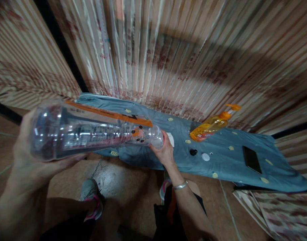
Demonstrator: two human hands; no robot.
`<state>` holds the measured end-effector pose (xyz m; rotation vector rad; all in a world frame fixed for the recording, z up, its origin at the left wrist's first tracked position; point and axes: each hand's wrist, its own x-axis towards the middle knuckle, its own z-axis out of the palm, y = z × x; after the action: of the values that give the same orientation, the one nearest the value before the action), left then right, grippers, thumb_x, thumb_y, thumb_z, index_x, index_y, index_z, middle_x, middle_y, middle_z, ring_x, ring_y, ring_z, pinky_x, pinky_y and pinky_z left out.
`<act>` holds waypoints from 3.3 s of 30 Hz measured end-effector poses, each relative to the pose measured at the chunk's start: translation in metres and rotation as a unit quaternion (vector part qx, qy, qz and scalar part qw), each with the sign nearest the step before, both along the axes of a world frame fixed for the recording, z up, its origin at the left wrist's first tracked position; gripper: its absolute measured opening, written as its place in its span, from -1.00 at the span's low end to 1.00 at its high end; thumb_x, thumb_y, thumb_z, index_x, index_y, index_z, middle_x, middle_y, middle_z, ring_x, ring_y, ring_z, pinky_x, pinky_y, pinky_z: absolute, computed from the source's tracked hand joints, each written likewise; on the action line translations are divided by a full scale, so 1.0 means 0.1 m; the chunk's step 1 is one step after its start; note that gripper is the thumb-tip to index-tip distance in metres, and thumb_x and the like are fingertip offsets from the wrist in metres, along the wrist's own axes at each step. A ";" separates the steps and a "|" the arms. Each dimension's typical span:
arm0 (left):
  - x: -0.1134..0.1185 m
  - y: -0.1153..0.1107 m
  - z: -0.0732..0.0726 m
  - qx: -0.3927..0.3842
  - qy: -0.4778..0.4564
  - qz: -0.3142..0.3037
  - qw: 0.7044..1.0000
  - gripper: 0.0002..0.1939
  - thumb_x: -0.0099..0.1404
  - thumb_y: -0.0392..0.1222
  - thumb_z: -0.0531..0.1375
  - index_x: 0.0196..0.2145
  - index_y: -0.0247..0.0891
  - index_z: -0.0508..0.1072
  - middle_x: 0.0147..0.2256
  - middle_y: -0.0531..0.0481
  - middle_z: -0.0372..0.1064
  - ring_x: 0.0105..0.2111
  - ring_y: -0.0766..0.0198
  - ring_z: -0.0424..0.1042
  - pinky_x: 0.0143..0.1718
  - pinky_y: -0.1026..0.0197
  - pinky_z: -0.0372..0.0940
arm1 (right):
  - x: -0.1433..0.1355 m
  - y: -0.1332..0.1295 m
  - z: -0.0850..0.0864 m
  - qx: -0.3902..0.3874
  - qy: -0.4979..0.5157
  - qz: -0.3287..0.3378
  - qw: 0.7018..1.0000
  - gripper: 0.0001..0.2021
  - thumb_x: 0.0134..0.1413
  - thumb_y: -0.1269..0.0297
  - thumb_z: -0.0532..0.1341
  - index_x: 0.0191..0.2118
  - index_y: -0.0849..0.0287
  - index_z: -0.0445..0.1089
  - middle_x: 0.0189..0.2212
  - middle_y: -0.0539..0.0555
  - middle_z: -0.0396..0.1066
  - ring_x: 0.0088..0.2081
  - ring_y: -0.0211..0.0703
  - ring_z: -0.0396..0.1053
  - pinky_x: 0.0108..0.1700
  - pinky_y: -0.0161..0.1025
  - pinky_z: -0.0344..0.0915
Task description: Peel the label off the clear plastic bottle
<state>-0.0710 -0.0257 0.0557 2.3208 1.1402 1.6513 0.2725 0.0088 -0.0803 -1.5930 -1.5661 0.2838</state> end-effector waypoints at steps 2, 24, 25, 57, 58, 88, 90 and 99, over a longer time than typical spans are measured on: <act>0.00 0.00 0.00 0.002 0.005 0.001 1.000 0.21 -0.05 0.25 0.54 0.43 -0.14 0.13 0.30 -0.28 0.29 0.30 -0.19 0.35 0.24 -0.26 0.38 | 0.00 0.00 0.00 0.003 -0.001 0.001 1.000 -0.18 -0.10 -0.09 0.44 0.25 0.17 0.29 0.07 0.24 0.56 0.06 0.22 0.56 0.07 0.07 0.53; 0.02 0.02 0.01 0.019 0.012 0.002 1.000 0.15 0.01 0.24 0.51 0.43 -0.14 0.15 0.29 -0.27 0.30 0.30 -0.15 0.35 0.17 -0.24 0.45 | -0.01 0.01 0.00 0.015 -0.010 0.003 1.000 -0.24 -0.10 -0.04 0.42 0.20 0.19 0.31 0.04 0.27 0.56 0.04 0.24 0.57 0.04 0.11 0.54; 0.02 0.02 0.01 0.020 0.013 0.000 1.000 0.16 0.01 0.24 0.50 0.43 -0.14 0.14 0.30 -0.27 0.29 0.31 -0.16 0.35 0.16 -0.23 0.46 | -0.01 0.01 0.00 0.015 -0.010 0.003 1.000 -0.24 -0.10 -0.04 0.42 0.20 0.18 0.31 0.04 0.27 0.56 0.04 0.23 0.57 0.04 0.10 0.54; 0.09 -0.03 0.07 0.001 -0.028 0.004 1.000 0.14 -0.04 0.16 0.54 0.41 -0.11 0.19 0.34 -0.22 0.29 0.34 -0.22 0.31 0.32 -0.33 0.27 | -0.02 0.00 0.01 0.010 -0.009 0.009 1.000 -0.19 -0.12 -0.08 0.40 0.23 0.18 0.28 0.08 0.29 0.55 0.07 0.22 0.56 0.07 0.11 0.52; 0.08 -0.03 0.08 0.008 -0.024 0.002 1.000 0.15 -0.05 0.16 0.54 0.41 -0.11 0.20 0.33 -0.22 0.30 0.32 -0.22 0.33 0.31 -0.33 0.29 | -0.02 0.00 0.01 0.010 -0.010 0.009 1.000 -0.20 -0.12 -0.07 0.41 0.23 0.17 0.28 0.08 0.29 0.55 0.07 0.22 0.56 0.07 0.11 0.52; 0.07 -0.03 0.10 0.004 -0.018 0.004 1.000 0.19 -0.11 0.15 0.57 0.41 0.01 0.19 0.31 -0.11 0.31 0.31 -0.21 0.35 0.28 -0.33 0.31 | -0.03 0.00 0.01 0.016 -0.013 0.008 1.000 -0.21 -0.14 0.04 0.43 0.24 0.12 0.26 0.09 0.23 0.54 0.08 0.19 0.55 0.09 0.12 0.52; 0.07 -0.03 0.10 -0.004 -0.018 0.001 1.000 0.20 -0.12 0.12 0.57 0.41 0.01 0.18 0.32 -0.11 0.29 0.32 -0.22 0.33 0.29 -0.34 0.29 | -0.03 0.00 0.01 0.017 -0.012 0.010 1.000 -0.21 -0.14 0.04 0.43 0.24 0.12 0.27 0.10 0.23 0.54 0.09 0.20 0.55 0.10 0.12 0.52; 0.11 -0.04 0.11 -0.009 -0.029 0.001 1.000 0.16 -0.08 0.17 0.55 0.41 -0.02 0.20 0.33 -0.13 0.29 0.33 -0.26 0.31 0.33 -0.35 0.26 | -0.03 0.00 0.00 0.017 -0.010 0.009 1.000 -0.20 -0.15 0.03 0.43 0.25 0.14 0.27 0.11 0.25 0.54 0.09 0.21 0.55 0.11 0.13 0.51</act>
<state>-0.0604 -0.0301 0.0672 2.2457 1.1429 1.6899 0.2698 0.0085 -0.0807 -1.5620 -1.5926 0.2504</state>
